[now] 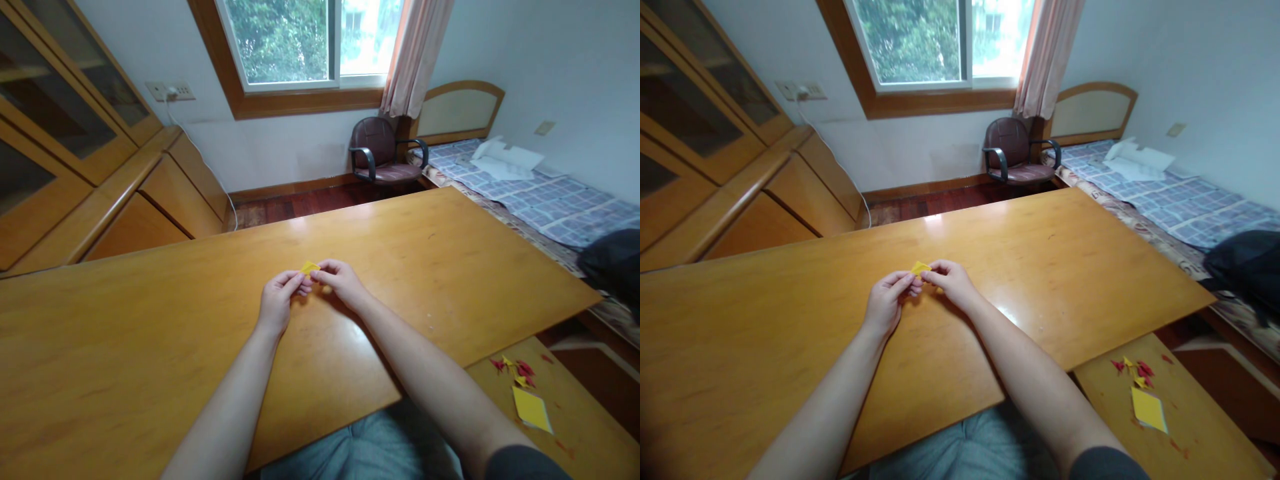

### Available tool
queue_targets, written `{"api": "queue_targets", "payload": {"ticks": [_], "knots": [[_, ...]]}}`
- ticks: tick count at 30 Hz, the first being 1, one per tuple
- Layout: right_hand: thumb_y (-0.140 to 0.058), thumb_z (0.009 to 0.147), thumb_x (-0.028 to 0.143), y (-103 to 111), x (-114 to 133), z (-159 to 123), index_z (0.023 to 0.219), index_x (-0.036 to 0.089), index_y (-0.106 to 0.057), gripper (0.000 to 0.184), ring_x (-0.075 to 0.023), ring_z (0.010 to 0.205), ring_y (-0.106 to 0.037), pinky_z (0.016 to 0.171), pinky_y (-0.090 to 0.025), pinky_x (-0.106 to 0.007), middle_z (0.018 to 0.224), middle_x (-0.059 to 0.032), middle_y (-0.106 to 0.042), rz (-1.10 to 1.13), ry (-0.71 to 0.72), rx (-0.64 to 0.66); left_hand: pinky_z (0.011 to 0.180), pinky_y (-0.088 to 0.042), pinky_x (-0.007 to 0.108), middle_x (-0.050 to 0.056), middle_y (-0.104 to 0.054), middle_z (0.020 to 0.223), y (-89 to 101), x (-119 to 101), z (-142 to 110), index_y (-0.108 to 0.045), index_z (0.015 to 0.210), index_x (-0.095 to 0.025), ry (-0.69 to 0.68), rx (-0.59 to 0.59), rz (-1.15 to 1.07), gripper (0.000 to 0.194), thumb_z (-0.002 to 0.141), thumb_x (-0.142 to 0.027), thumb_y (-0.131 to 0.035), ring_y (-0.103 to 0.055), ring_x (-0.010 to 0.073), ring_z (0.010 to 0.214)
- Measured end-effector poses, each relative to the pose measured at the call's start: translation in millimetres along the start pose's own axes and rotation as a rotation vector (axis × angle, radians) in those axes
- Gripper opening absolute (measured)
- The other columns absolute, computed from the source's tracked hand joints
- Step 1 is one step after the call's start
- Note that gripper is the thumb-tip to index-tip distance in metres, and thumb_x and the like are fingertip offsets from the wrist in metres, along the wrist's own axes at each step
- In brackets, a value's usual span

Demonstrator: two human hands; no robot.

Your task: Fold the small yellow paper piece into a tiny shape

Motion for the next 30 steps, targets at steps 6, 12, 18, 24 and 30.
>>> {"api": "queue_targets", "payload": {"ticks": [6, 12, 18, 24, 30], "knots": [[-0.079, 0.07, 0.039, 0.7, 0.2, 0.3, 0.075, 0.016, -0.07, 0.024, -0.0118, 0.066, -0.055, 0.067, -0.041, -0.026, 0.072, 0.0, -0.067, 0.013, 0.003, -0.007, 0.061, -0.052, 0.024, 0.004, -0.071, 0.073, 0.0, -0.3, 0.4, -0.073, 0.081, -0.015, -0.023, 0.002, -0.003, 0.025, 0.076, -0.04, -0.075, -0.062, 0.0133, 0.062], [-0.078, 0.071, 0.039, -1.1, 2.4, -1.1, 0.076, 0.017, -0.07, 0.025, -0.0119, 0.067, -0.056, 0.068, -0.041, -0.026, 0.072, -0.0001, -0.068, 0.025, 0.009, 0.008, 0.064, -0.052, 0.024, 0.002, -0.071, 0.075, 0.9, 0.4, 0.8, -0.074, 0.094, -0.016, -0.043, -0.01, 0.035, 0.033, 0.072, -0.04, -0.08, -0.062, 0.0129, 0.065], [-0.08, 0.068, 0.045, -4.0, 0.3, -0.9, 0.076, 0.016, -0.07, 0.032, -0.0127, 0.069, -0.057, 0.069, -0.043, -0.026, 0.074, -0.0006, -0.069, -0.013, 0.0, 0.031, 0.061, -0.05, 0.023, 0.002, -0.07, 0.072, 4.1, 0.0, 2.0, -0.074, 0.085, -0.016, -0.075, -0.026, 0.083, 0.026, 0.075, -0.04, -0.078, -0.06, 0.012, 0.062], [-0.081, 0.066, 0.045, -2.4, 2.6, -0.8, 0.077, 0.017, -0.067, 0.033, -0.0117, 0.067, -0.055, 0.067, -0.042, -0.025, 0.073, 0.0013, -0.066, -0.037, 0.023, 0.003, 0.057, -0.048, 0.022, 0.001, -0.068, 0.067, 4.1, 0.0, 0.8, -0.072, 0.076, -0.016, -0.052, -0.018, 0.093, 0.021, 0.076, -0.037, -0.076, -0.058, 0.0108, 0.057], [-0.082, 0.064, 0.044, -1.2, 1.7, -0.4, 0.074, 0.017, -0.067, 0.033, -0.0122, 0.067, -0.055, 0.068, -0.043, -0.026, 0.069, 0.0017, -0.066, -0.029, 0.001, 0.005, 0.055, -0.048, 0.024, 0.002, -0.069, 0.065, 2.2, -0.2, 0.2, -0.072, 0.073, -0.016, -0.023, 0.005, 0.066, 0.021, 0.075, -0.036, -0.075, -0.059, 0.0116, 0.055]]}}
Point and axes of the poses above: each hand's wrist, its own z-axis towards the middle knuckle, its own y-axis out of the back of the hand, x = y × z, the point moved 8 cm from there along z, towards the middle knuckle
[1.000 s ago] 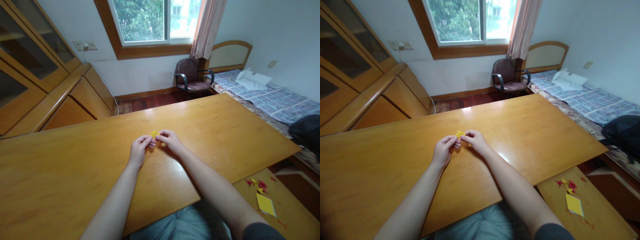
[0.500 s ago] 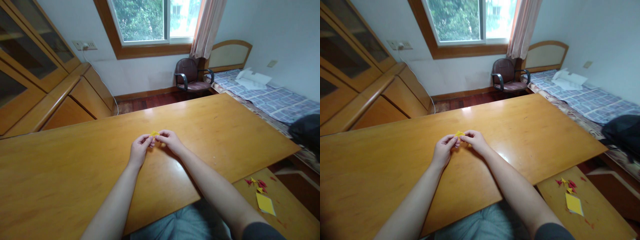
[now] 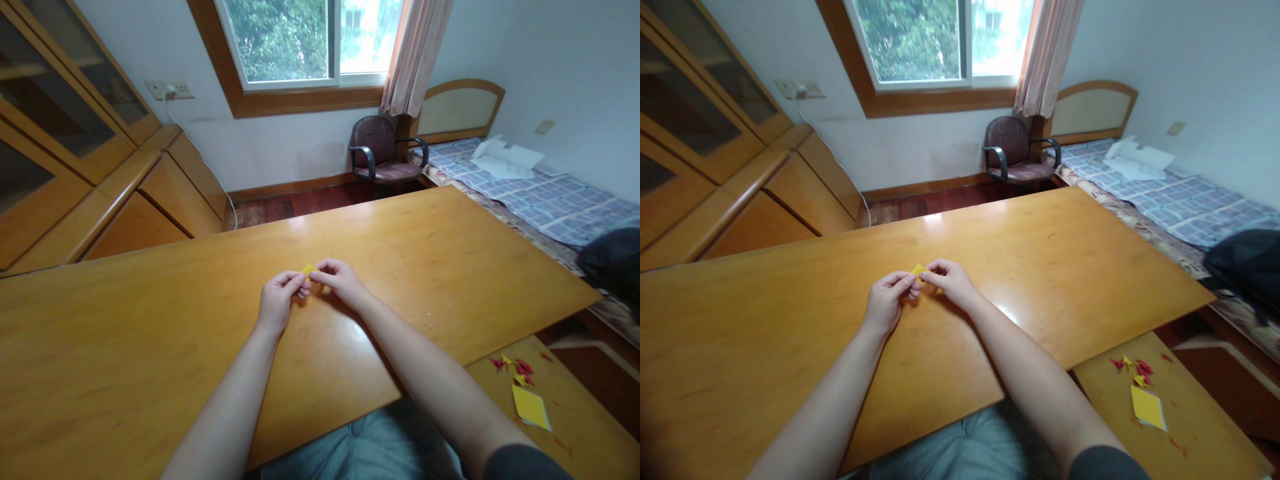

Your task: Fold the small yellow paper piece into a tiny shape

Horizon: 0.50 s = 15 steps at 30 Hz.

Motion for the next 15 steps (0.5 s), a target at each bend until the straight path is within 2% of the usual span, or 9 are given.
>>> {"api": "queue_targets", "payload": {"ticks": [7, 15], "knots": [[-0.082, 0.066, 0.038, 1.9, -2.4, 0.5, 0.073, 0.016, -0.068, 0.027, -0.0107, 0.065, -0.054, 0.068, -0.042, -0.026, 0.069, 0.0018, -0.065, 0.031, -0.007, -0.01, 0.056, -0.048, 0.024, 0.004, -0.071, 0.069, -3.7, -1.2, -1.4, -0.071, 0.076, -0.015, 0.041, 0.018, -0.055, 0.025, 0.075, -0.039, -0.074, -0.061, 0.0123, 0.056], [-0.078, 0.069, 0.043, 4.3, 2.2, -1.0, 0.077, 0.016, -0.073, 0.029, -0.0126, 0.067, -0.057, 0.069, -0.045, -0.027, 0.074, -0.0022, -0.07, 0.016, -0.012, -0.035, 0.06, -0.049, 0.023, 0.003, -0.07, 0.075, -5.3, -2.8, -1.4, -0.071, 0.086, -0.016, 0.012, 0.032, -0.043, 0.028, 0.079, -0.044, -0.072, -0.062, 0.0122, 0.062]]}}
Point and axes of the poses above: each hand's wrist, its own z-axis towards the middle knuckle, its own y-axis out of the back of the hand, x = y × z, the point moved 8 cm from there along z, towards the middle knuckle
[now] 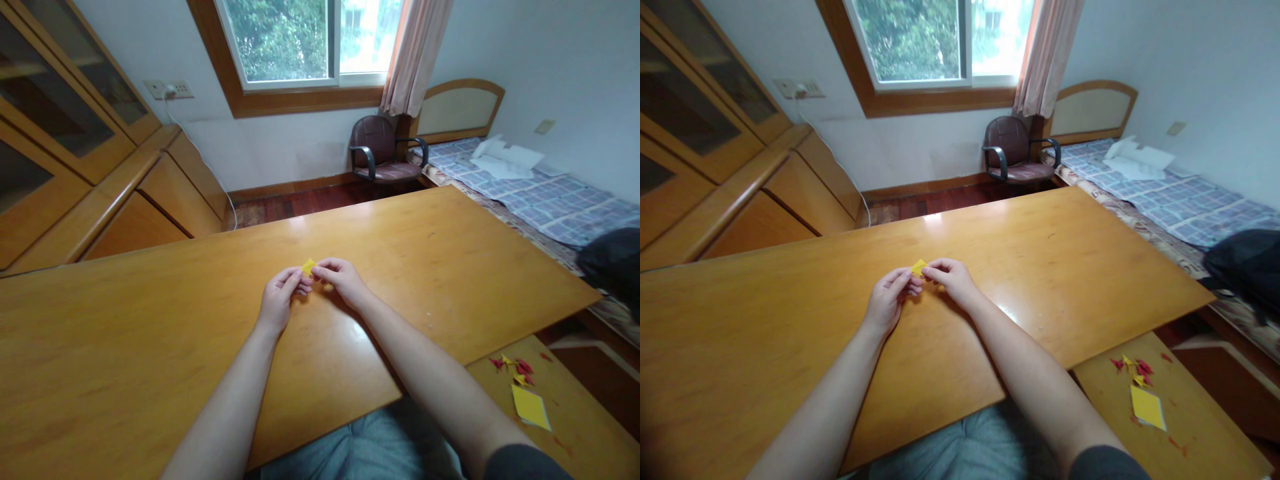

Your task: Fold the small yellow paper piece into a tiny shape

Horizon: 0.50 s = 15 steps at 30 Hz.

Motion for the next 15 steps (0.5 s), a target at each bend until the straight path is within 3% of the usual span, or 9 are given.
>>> {"api": "queue_targets", "payload": {"ticks": [3, 10, 15], "knots": [[-0.078, 0.07, 0.044, -2, 1, -1, 0.078, 0.016, -0.075, 0.029, -0.0135, 0.069, -0.058, 0.07, -0.045, -0.027, 0.076, -0.0033, -0.072, -0.009, -0.005, 0.019, 0.062, -0.048, 0.022, 0.002, -0.07, 0.075, 0.2, 1, 1, -0.073, 0.087, -0.017, -0.016, 0.008, 0.036, 0.025, 0.078, -0.04, -0.074, -0.061, 0.0114, 0.063], [-0.076, 0.073, 0.045, -6, 0, -1, 0.079, 0.016, -0.074, 0.03, -0.0126, 0.068, -0.058, 0.067, -0.044, -0.026, 0.076, -0.0026, -0.071, -0.076, 0.008, 0.058, 0.06, -0.043, 0.023, 0.0, -0.067, 0.073, 10.3, 3, 4, -0.073, 0.083, -0.017, -0.074, -0.095, 0.107, 0.023, 0.077, -0.04, -0.075, -0.054, 0.0113, 0.06], [-0.073, 0.076, 0.045, -9, -8, 0, 0.082, 0.015, -0.073, 0.03, -0.0111, 0.064, -0.057, 0.063, -0.044, -0.024, 0.079, -0.003, -0.071, -0.133, -0.004, 0.112, 0.073, -0.045, 0.024, 0.001, -0.062, 0.079, 12.9, -11, 2, -0.072, 0.077, -0.018, -0.21, -0.142, 0.241, 0.021, 0.082, -0.038, -0.069, -0.057, 0.0142, 0.077]]}}
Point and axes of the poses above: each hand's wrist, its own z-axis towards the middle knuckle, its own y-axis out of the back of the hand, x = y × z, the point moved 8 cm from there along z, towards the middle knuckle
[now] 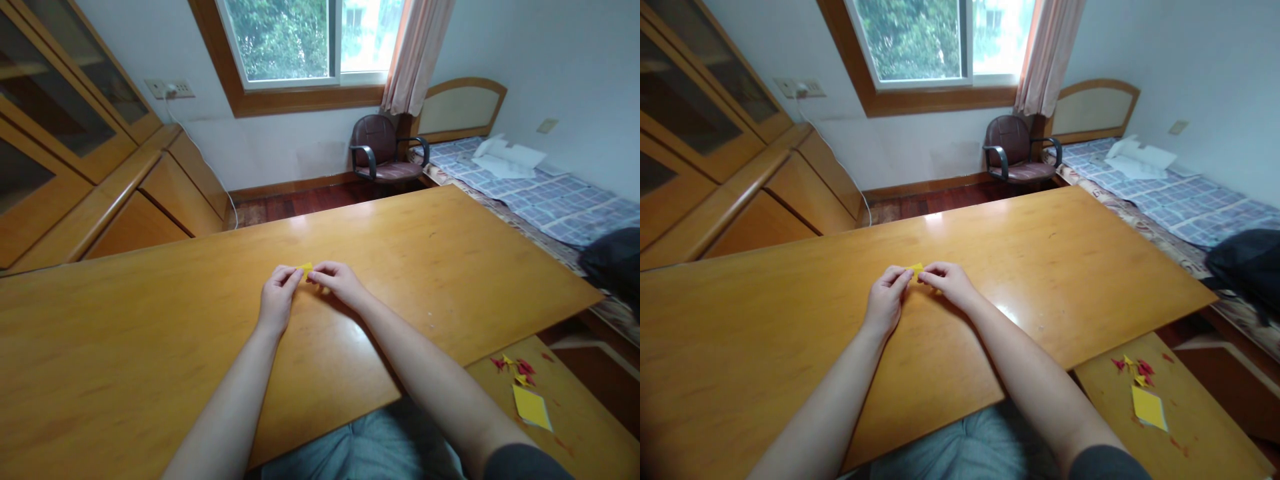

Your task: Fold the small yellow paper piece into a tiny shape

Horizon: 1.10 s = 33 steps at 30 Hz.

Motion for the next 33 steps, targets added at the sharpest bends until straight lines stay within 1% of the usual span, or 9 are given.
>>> {"api": "queue_targets", "payload": {"ticks": [2, 4, 7, 10, 14, 20, 26, 29, 33], "knots": [[-0.073, 0.077, 0.045, 0, -2, 1, 0.083, 0.016, -0.072, 0.03, -0.011, 0.063, -0.057, 0.061, -0.044, -0.024, 0.078, -0.0028, -0.07, -0.01, -0.003, -0.009, 0.077, -0.045, 0.024, 0.001, -0.061, 0.082, 0.5, -4, 0, -0.072, 0.077, -0.018, -0.036, -0.003, 0.054, 0.02, 0.083, -0.038, -0.068, -0.057, 0.0149, 0.082], [-0.074, 0.075, 0.045, 2, -2, 1, 0.084, 0.016, -0.071, 0.031, -0.0114, 0.063, -0.057, 0.06, -0.044, -0.024, 0.077, -0.002, -0.069, -0.006, 0.007, -0.053, 0.073, -0.046, 0.023, 0.001, -0.061, 0.083, -0.2, -2, 1, -0.07, 0.077, -0.018, -0.016, 0.003, 0.06, 0.021, 0.082, -0.039, -0.068, -0.058, 0.0146, 0.08], [-0.077, 0.072, 0.042, 9, 2, 1, 0.085, 0.017, -0.07, 0.028, -0.013, 0.069, -0.059, 0.065, -0.046, -0.025, 0.078, -0.0013, -0.069, -0.038, 0.07, -0.149, 0.062, -0.048, 0.024, 0.001, -0.064, 0.079, -5.2, 8, 0, -0.067, 0.083, -0.018, 0.114, 0.043, -0.014, 0.027, 0.079, -0.044, -0.07, -0.06, 0.0135, 0.066], [-0.076, 0.073, 0.036, 12, 6, 0, 0.082, 0.017, -0.07, 0.022, -0.0142, 0.072, -0.06, 0.07, -0.046, -0.027, 0.078, -0.0015, -0.069, -0.106, 0.123, -0.191, 0.054, -0.048, 0.024, 0.0, -0.067, 0.071, -11.1, 15, -3, -0.065, 0.088, -0.017, 0.222, 0.085, -0.075, 0.032, 0.078, -0.047, -0.07, -0.06, 0.0134, 0.056], [-0.073, 0.077, 0.033, 12, 12, -2, 0.084, 0.018, -0.072, 0.016, -0.0155, 0.073, -0.061, 0.071, -0.047, -0.028, 0.079, -0.0027, -0.07, -0.186, 0.196, -0.186, 0.058, -0.051, 0.025, 0.001, -0.068, 0.067, -14.1, 13, -3, -0.066, 0.085, -0.016, 0.227, 0.118, -0.094, 0.032, 0.077, -0.046, -0.071, -0.063, 0.0136, 0.057], [-0.068, 0.084, 0.027, 8, 29, -8, 0.085, 0.02, -0.076, 0.01, -0.0157, 0.073, -0.062, 0.07, -0.046, -0.029, 0.08, -0.0035, -0.07, -0.424, 0.356, -0.178, 0.06, -0.052, 0.025, 0.001, -0.068, 0.066, -14.0, 16, -2, -0.067, 0.082, -0.016, 0.227, 0.136, -0.139, 0.027, 0.077, -0.042, -0.072, -0.062, 0.013, 0.057], [-0.065, 0.087, 0.026, 4, 34, -11, 0.093, 0.022, -0.079, 0.016, -0.015, 0.071, -0.06, 0.069, -0.046, -0.029, 0.081, -0.0042, -0.068, -0.46, 0.422, -0.152, 0.059, -0.05, 0.023, 0.001, -0.068, 0.065, -14.3, 15, -3, -0.067, 0.081, -0.016, 0.241, 0.138, -0.176, 0.023, 0.077, -0.038, -0.071, -0.061, 0.0122, 0.057], [-0.065, 0.088, 0.026, 3, 34, -13, 0.095, 0.023, -0.079, 0.017, -0.0142, 0.071, -0.06, 0.067, -0.047, -0.027, 0.081, -0.0041, -0.067, -0.477, 0.446, -0.153, 0.057, -0.049, 0.022, 0.0, -0.068, 0.063, -13.8, 16, -3, -0.066, 0.08, -0.016, 0.249, 0.131, -0.192, 0.023, 0.077, -0.038, -0.071, -0.061, 0.0116, 0.055], [-0.065, 0.088, 0.023, 2, 36, -15, 0.097, 0.022, -0.079, 0.017, -0.0119, 0.069, -0.059, 0.066, -0.047, -0.024, 0.08, -0.0033, -0.067, -0.501, 0.516, -0.161, 0.055, -0.049, 0.021, 0.0, -0.067, 0.061, -14.4, 18, -3, -0.066, 0.081, -0.015, 0.27, 0.132, -0.202, 0.024, 0.077, -0.039, -0.07, -0.06, 0.0111, 0.053]]}}
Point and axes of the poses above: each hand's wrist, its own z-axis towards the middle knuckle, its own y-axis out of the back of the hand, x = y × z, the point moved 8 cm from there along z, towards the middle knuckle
